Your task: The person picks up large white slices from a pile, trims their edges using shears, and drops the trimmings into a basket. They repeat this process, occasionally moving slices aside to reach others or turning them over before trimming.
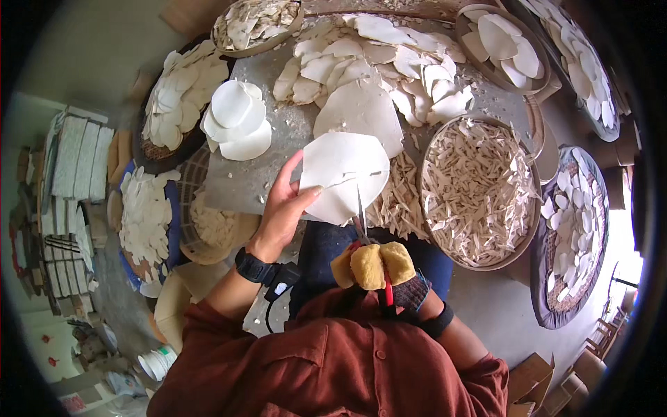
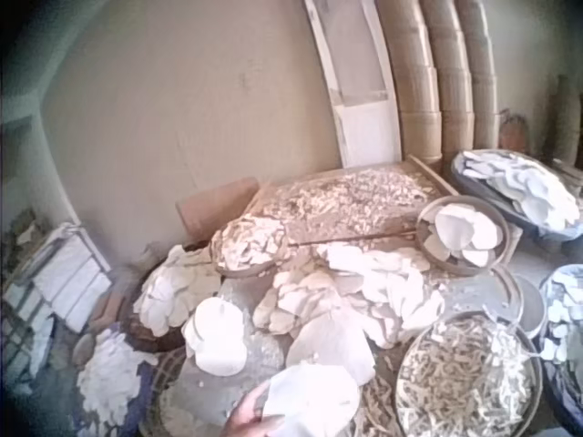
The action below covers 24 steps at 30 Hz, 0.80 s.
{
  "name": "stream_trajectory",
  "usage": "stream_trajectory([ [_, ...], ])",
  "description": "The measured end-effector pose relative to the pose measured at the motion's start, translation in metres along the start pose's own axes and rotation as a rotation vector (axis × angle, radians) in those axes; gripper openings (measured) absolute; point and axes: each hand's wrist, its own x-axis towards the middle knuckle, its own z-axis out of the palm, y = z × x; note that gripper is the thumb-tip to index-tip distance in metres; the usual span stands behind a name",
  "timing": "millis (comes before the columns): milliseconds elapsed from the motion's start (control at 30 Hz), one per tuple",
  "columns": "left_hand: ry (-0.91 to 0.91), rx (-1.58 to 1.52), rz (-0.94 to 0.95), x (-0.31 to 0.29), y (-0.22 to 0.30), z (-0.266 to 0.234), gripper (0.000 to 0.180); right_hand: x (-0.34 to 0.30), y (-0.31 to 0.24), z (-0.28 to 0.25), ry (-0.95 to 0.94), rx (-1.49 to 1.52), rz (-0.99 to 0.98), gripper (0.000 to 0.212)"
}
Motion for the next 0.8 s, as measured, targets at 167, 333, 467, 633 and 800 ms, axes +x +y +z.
stream_trajectory([
  [167, -0.103, 0.072, -0.077, 0.006, 0.001, -0.002, 0.067, 0.002, 0.001, 0.001, 0.01, 0.296, 0.048, 0.034],
  [333, -0.101, 0.041, -0.095, 0.015, 0.002, 0.0, 0.066, 0.004, -0.016, 0.016, 0.071, -0.007, 0.075, 0.037],
  [467, -0.116, 0.107, -0.073, 0.026, 0.002, -0.002, 0.068, 0.006, -0.013, 0.012, 0.121, -0.155, 0.033, 0.037],
  [633, -0.101, 0.079, 0.002, 0.028, 0.008, 0.008, 0.067, 0.015, -0.021, 0.024, 0.147, -0.144, 0.028, 0.034],
  [800, -0.096, -0.03, 0.059, 0.027, 0.012, 0.01, 0.065, 0.018, -0.02, 0.027, 0.104, -0.089, -0.03, 0.029],
])
